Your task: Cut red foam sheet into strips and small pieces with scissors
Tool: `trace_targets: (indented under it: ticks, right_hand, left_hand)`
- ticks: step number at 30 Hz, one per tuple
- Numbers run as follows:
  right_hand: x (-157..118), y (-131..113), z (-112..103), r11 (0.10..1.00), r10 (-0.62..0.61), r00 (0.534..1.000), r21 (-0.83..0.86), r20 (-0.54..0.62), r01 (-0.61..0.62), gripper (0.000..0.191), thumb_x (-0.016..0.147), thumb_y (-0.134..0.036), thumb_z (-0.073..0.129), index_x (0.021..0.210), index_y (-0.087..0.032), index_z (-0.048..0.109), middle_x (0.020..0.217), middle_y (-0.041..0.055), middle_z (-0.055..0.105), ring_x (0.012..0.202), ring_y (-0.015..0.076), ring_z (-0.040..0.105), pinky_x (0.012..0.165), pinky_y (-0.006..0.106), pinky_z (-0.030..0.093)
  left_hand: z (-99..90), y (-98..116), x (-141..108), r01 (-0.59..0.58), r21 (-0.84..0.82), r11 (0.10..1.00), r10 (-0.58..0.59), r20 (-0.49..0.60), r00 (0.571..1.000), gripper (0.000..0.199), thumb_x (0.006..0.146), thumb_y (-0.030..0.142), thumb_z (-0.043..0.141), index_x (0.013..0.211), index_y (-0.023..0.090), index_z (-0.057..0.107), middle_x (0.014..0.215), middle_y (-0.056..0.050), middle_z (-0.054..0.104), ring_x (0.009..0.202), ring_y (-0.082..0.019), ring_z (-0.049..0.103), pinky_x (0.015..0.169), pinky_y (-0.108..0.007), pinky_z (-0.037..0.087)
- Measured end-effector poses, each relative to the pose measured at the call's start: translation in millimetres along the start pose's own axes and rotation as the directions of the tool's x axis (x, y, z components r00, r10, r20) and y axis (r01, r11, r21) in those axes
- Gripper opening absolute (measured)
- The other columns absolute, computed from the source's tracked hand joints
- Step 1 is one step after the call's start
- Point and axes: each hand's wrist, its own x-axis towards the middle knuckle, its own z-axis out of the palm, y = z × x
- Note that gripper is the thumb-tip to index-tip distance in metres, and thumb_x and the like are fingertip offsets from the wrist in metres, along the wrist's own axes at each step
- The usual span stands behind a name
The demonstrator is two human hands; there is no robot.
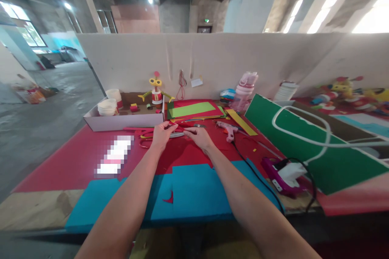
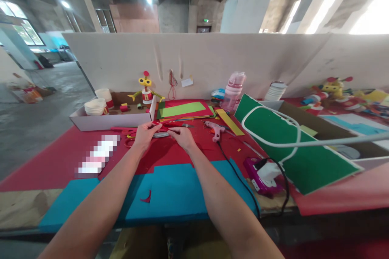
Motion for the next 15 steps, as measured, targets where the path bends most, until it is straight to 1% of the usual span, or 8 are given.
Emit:
trace_targets:
  ticks: [5,12,15]
  right_hand:
    - [-0.1,0.0,1.2,0.996,0.04,0.999,0.081,-0.001,-0.04,0.035,0.075,-0.039,0.064,0.097,-0.014,0.074,0.07,0.0026,0.071,0.068,0.0169,0.062,0.071,0.028,0.047]
    - [-0.8,0.3,2.9,0.996,0.025,1.0,0.088,-0.007,-0.025,0.031,0.074,-0.041,0.063,0.08,-0.013,0.074,0.068,0.0025,0.069,0.066,0.0157,0.059,0.069,0.027,0.045]
    - [-0.6,0.3,3.4,0.997,0.014,1.0,0.079,-0.006,-0.013,0.031,0.075,-0.041,0.061,0.077,-0.013,0.074,0.067,0.0029,0.068,0.065,0.0156,0.059,0.067,0.026,0.044]
  left_hand:
    - [-0.3,1.6,-0.5,0.003,0.002,1.0,-0.003,0.0,1.0,0.024,0.067,0.036,0.072,0.059,0.015,0.062,0.055,0.001,0.057,0.056,-0.012,0.047,0.058,-0.025,0.036]
    - [0.8,5.5,-2.4,-0.01,-0.006,1.0,0.01,0.014,1.0,0.027,0.068,0.036,0.071,0.055,0.016,0.059,0.052,0.001,0.054,0.054,-0.011,0.045,0.057,-0.025,0.034]
    - [0.2,5.7,-2.2,-0.02,-0.011,1.0,0.02,0.021,1.0,0.028,0.067,0.037,0.071,0.054,0.016,0.059,0.051,0.001,0.053,0.054,-0.011,0.044,0.056,-0.025,0.034]
